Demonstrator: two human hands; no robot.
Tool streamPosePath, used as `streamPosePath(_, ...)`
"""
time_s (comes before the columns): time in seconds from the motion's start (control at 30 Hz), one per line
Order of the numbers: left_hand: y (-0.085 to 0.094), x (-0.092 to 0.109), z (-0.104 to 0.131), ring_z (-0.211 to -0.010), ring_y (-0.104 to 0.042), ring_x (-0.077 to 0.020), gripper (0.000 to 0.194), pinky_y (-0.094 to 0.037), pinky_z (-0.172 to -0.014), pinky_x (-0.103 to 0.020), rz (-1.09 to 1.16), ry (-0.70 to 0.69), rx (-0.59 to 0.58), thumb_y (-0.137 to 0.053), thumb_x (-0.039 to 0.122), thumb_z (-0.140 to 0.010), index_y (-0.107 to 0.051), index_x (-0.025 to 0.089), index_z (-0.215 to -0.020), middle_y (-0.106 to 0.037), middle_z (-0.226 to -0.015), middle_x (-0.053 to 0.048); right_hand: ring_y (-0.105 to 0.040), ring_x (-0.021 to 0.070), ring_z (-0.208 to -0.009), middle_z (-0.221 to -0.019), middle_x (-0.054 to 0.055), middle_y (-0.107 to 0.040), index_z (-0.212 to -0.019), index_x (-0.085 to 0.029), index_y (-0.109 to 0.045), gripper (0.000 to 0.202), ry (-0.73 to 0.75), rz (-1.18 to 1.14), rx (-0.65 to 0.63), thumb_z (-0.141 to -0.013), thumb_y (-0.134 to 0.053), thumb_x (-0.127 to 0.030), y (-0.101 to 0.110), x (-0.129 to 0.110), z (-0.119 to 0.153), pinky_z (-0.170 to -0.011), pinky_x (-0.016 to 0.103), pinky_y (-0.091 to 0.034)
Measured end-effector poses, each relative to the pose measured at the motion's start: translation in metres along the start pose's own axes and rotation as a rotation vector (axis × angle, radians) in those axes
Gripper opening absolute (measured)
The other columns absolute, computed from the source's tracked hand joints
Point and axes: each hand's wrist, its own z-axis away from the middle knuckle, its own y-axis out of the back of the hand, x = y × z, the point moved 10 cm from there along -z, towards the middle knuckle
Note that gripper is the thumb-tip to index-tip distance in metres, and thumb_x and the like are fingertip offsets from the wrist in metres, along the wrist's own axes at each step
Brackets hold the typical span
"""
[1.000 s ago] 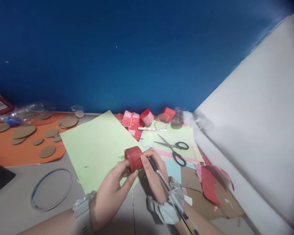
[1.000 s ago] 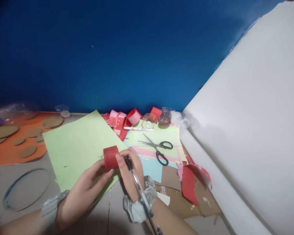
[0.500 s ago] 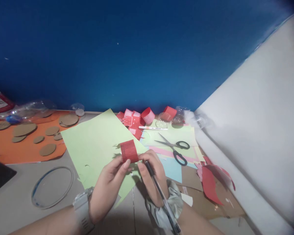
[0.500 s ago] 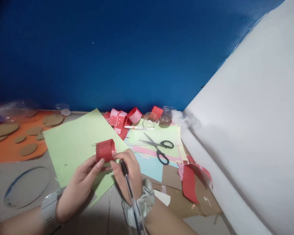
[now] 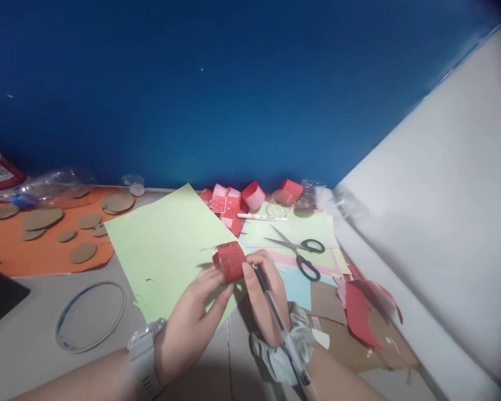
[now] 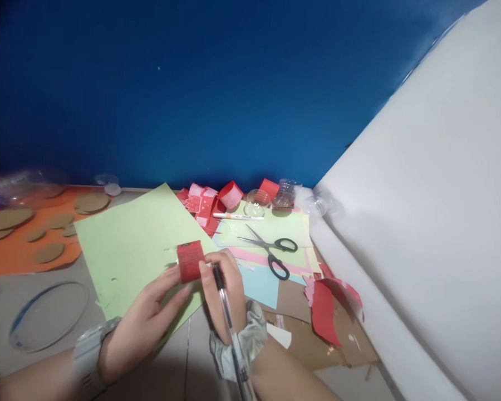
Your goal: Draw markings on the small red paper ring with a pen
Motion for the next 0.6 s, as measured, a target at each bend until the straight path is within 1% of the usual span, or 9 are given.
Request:
streamPosePath(0.07, 0.003, -0.005, 0.002, -0.127, -0.055, -0.0283, 0.034, -0.038, -0.112, -0.043, 0.065, 0.054, 0.030, -0.053, 0.027, -0.095, -0.065, 0.021, -0.126, -0.063, -0.135, -0.011, -0.054, 0.0160, -0.074, -0.079, 0.000, -0.057, -0.082, -0.022, -0.059, 0.018, 0.016, 0.033, -0.016, -0.095, -0.053, -0.033, -0.002, -0.003, 0.000, -0.068, 0.029, -0.042)
streamPosePath(0.13, 0.002, -0.008, 0.004, -0.126, -0.056, -0.0274, 0.033, -0.039, -0.110, -0.041, 0.166, 0.097, 0.030, -0.053, 0.029, -0.096, -0.064, 0.021, -0.126, -0.063, -0.136, -0.011, -0.054, 0.0164, -0.074, -0.080, 0.000, -0.057, -0.081, -0.022, -0.059, 0.018, 0.034, 0.047, -0.024, -0.095, -0.053, -0.032, -0.003, -0.006, 0.001, -0.067, 0.029, -0.041)
streamPosePath(0.27, 0.007, -0.016, 0.005, -0.126, -0.056, -0.0224, 0.029, -0.042, -0.108, -0.032, 0.325, 0.188, 0.090, -0.052, 0.034, -0.097, -0.064, 0.023, -0.121, -0.066, -0.132, -0.006, -0.053, 0.0163, -0.075, -0.081, 0.001, -0.057, -0.081, -0.022, -0.058, 0.016, 0.070, 0.042, -0.054, -0.095, -0.054, -0.030, -0.005, -0.009, 0.002, -0.068, 0.029, -0.041)
streamPosePath(0.33, 0.007, -0.017, 0.004, -0.125, -0.057, -0.0200, 0.028, -0.043, -0.106, -0.028, 0.381, 0.206, 0.097, -0.053, 0.035, -0.097, -0.064, 0.024, -0.120, -0.067, -0.130, -0.004, -0.053, 0.0160, -0.075, -0.082, 0.001, -0.057, -0.081, -0.022, -0.058, 0.016, 0.085, 0.036, -0.080, -0.096, -0.054, -0.028, -0.008, -0.011, 0.003, -0.068, 0.029, -0.040)
streamPosePath(0.47, 0.007, -0.014, 0.000, -0.120, -0.060, -0.0174, 0.026, -0.044, -0.104, -0.024, 0.432, 0.201, 0.095, -0.053, 0.033, -0.097, -0.065, 0.024, -0.118, -0.069, -0.126, -0.002, -0.053, 0.0155, -0.074, -0.081, 0.000, -0.058, -0.081, -0.023, -0.058, 0.017, 0.063, 0.028, -0.106, -0.096, -0.055, -0.028, -0.012, -0.007, 0.003, -0.067, 0.029, -0.040)
streamPosePath(0.6, 0.011, -0.019, 0.000, -0.118, -0.061, -0.0194, 0.026, -0.044, -0.104, -0.026, 0.402, 0.248, 0.154, -0.051, 0.036, -0.097, -0.067, 0.022, -0.112, -0.072, -0.122, -0.003, -0.055, 0.0158, -0.075, -0.082, 0.000, -0.059, -0.082, -0.023, -0.061, 0.016, 0.053, 0.011, -0.143, -0.096, -0.056, -0.029, -0.016, -0.005, 0.001, -0.068, 0.029, -0.042)
